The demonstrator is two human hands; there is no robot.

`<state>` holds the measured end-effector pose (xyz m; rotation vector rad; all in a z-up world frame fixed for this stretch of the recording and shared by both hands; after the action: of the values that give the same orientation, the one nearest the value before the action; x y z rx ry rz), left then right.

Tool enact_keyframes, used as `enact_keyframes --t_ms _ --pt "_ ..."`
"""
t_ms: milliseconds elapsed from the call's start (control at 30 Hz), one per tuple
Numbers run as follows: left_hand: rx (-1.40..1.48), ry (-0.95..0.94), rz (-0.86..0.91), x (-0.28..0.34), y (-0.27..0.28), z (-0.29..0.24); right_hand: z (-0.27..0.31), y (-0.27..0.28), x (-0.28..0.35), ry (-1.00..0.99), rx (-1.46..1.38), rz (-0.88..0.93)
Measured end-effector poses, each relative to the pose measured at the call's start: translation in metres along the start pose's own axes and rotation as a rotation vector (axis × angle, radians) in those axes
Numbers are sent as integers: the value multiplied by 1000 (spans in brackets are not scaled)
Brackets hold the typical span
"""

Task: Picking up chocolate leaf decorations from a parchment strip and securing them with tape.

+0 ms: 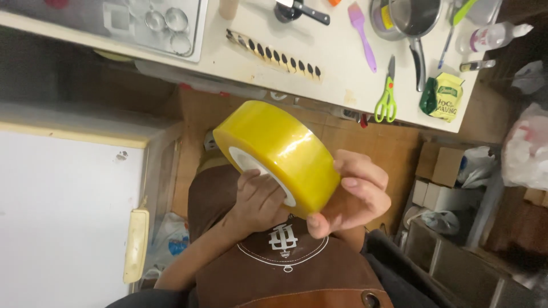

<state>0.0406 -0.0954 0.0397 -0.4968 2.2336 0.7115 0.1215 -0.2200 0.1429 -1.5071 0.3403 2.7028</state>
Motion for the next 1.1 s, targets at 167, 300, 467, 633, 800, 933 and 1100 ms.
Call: enact_keyframes --t_ms 167,300,467,633,800,933,1100 --pt "-10 -57 -35 -6 -1 -1 9 10 -8 92 -10 0" --pt "-7 -110 -59 -19 0 -2 15 17 -13 193 28 -76" --pt "6 -184 -101 -54 5 -8 9 23 -7 269 -62 -145" --pt "33 -255 -112 -73 6 -12 6 12 -30 397 -6 -243" --pt "24 -285 -121 -84 -2 -24 14 29 -31 386 -12 -299" --pt "46 -287 -124 -94 -6 -32 18 37 -36 320 -35 -310" --pt "-5 -471 -123 -54 -36 11 19 43 -52 -719 -594 -1"
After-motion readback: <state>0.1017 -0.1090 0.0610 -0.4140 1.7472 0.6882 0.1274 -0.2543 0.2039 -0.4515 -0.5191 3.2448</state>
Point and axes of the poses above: each hand's wrist, its own x-axis away from the middle knuckle, its own y-axis out of the back of the hand, z = x × y, the point moved 3 cm from there along -x, towards the middle knuckle, and after that the axes turned 1 degree about x, right-handed, at the moved point
